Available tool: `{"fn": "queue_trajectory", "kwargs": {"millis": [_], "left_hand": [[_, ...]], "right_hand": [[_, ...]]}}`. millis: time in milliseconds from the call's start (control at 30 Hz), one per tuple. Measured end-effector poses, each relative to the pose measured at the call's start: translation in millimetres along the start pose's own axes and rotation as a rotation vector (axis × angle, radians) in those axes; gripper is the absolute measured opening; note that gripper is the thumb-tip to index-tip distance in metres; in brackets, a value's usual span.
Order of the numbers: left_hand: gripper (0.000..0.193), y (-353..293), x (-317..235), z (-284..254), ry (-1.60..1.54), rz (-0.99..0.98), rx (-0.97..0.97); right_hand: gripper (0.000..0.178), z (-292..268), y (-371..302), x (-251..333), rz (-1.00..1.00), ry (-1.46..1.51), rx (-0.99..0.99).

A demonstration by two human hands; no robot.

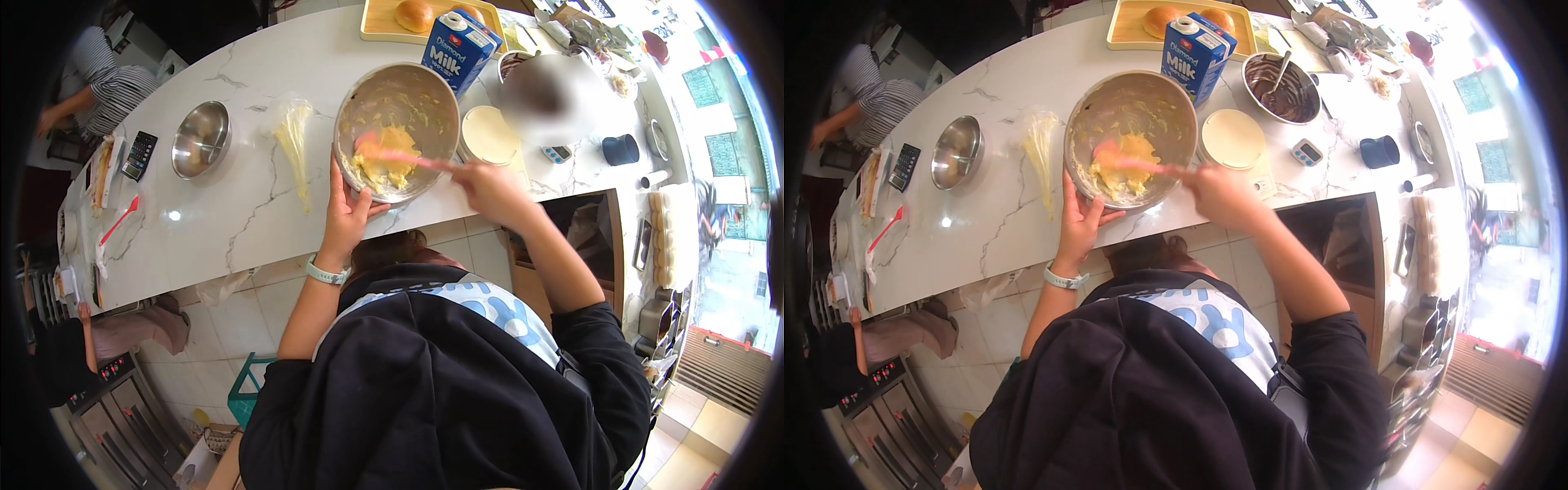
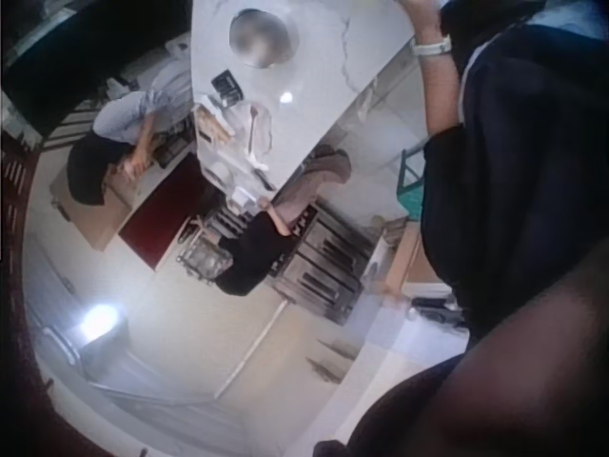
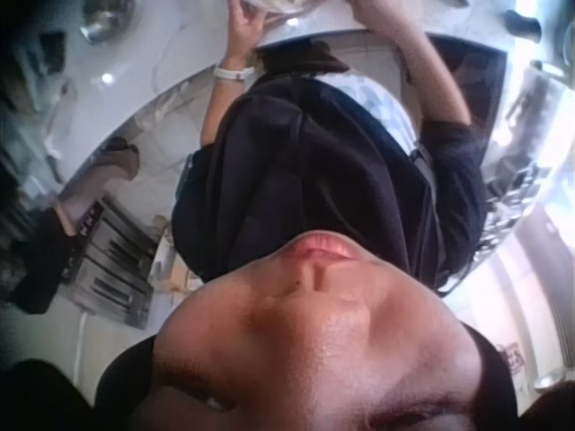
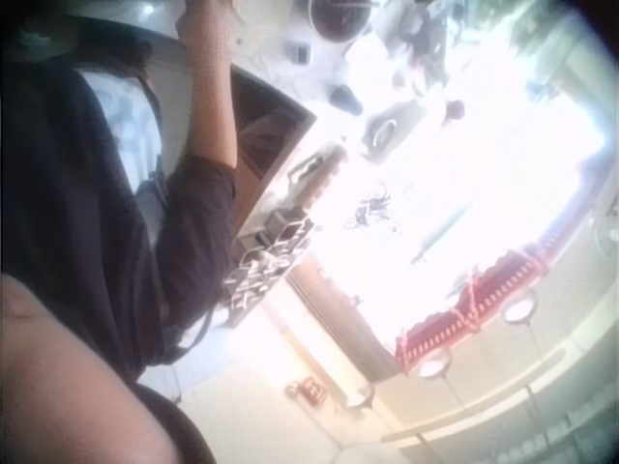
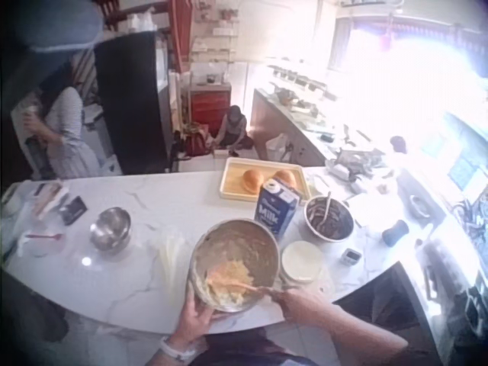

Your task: The person opens a milk carton, mixes the batter in a metal bowl using a spatula, and scoops the mixture into a piping bag.

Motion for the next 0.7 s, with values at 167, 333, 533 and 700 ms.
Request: {"fn": "queue_trajectory", "kwargs": {"millis": [167,333,533,700], "left_hand": [[0.076,-5,1,-9,-0.027,-0.031,-0.050],[0.076,0,-2,0,-0.020,0.006,-0.034],[0.075,0,-4,-6,-0.053,-0.028,-0.034],[0.075,3,-8,1,0.005,0.026,-0.016]], "right_hand": [[0.049,-8,-16,-6,-0.160,0.067,0.068],[0.049,6,-2,-22,0.121,0.155,-0.025],[0.047,-14,-21,-14,-0.068,0.262,-0.015],[0.040,25,-13,-29,0.100,0.328,-0.022]]}}
Point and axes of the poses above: each hand's wrist, its own y-axis towards the middle knuckle, its own z-axis out of the palm, x = y × z, the point moved 9 cm from there along y, towards the middle knuckle, and after that the axes turned 7 degrees about z, right-handed, at the moved point
